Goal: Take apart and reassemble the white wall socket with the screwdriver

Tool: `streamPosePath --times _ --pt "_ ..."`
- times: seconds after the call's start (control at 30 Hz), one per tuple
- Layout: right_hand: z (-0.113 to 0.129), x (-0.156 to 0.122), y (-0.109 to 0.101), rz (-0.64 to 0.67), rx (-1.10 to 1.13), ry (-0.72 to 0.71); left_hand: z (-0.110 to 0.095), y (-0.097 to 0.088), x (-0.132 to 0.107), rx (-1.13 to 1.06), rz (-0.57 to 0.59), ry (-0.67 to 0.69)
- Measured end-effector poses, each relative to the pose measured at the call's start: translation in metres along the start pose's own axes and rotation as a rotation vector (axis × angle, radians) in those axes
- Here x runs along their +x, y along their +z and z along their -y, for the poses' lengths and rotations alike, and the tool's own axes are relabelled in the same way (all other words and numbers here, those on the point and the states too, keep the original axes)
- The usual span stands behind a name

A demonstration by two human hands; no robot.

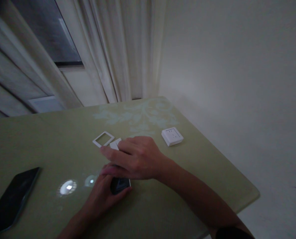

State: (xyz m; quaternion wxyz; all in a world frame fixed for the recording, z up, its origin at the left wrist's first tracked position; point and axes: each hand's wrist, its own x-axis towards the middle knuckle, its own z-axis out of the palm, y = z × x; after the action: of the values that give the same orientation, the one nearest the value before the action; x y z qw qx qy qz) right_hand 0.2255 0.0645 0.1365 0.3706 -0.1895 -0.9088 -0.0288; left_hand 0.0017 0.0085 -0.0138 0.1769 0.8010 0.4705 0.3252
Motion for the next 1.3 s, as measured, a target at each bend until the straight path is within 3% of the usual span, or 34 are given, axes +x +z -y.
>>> streamPosePath --times 0.13,0.27,0.43,0.57,0.7,0.83,0.97,1.1,1.23,1.3 --pt "0.0012 -0.0008 0.0014 0.18 0.242 0.058 -0.0021 -0.0016 0.0012 -0.015 -0.008 -0.007" --pt "0.0019 -0.0013 0.0044 0.043 0.074 0.014 -0.0053 -0.0039 0.0028 -0.021 -0.007 -0.013" --pt "0.0021 0.0003 0.0019 0.131 0.245 0.07 -0.0043 -0.0026 0.0014 -0.013 -0.014 -0.021" --pt "0.0028 -0.0003 0.001 0.033 0.05 0.087 -0.0019 -0.0011 -0.0006 -0.02 -0.008 -0.016" --pt "0.0031 -0.0007 0.0012 0.076 0.152 0.073 -0.0019 -0.0018 -0.0001 -0.026 0.011 -0.017" --pt "0.0033 -0.0009 0.0021 0.008 -0.086 0.073 -0.0019 -0.0022 0.0007 -0.019 0.009 -0.018" --pt "0.0042 -0.0005 0.0031 0.087 0.101 0.102 -0.001 -0.0018 0.0003 -0.029 0.024 -0.004" --pt "0.0042 -0.0015 0.0038 -0.011 -0.038 0.075 -0.0007 -0.0007 -0.0002 -0.018 -0.002 -0.009" --pt "0.0034 -0.001 0.0018 0.087 0.179 0.08 -0.0011 -0.001 0.0002 -0.012 -0.017 0.01" --pt "0.0028 -0.0009 0.0007 0.085 0.149 0.086 -0.0012 -0.0014 0.0002 -0.014 -0.011 0.01"
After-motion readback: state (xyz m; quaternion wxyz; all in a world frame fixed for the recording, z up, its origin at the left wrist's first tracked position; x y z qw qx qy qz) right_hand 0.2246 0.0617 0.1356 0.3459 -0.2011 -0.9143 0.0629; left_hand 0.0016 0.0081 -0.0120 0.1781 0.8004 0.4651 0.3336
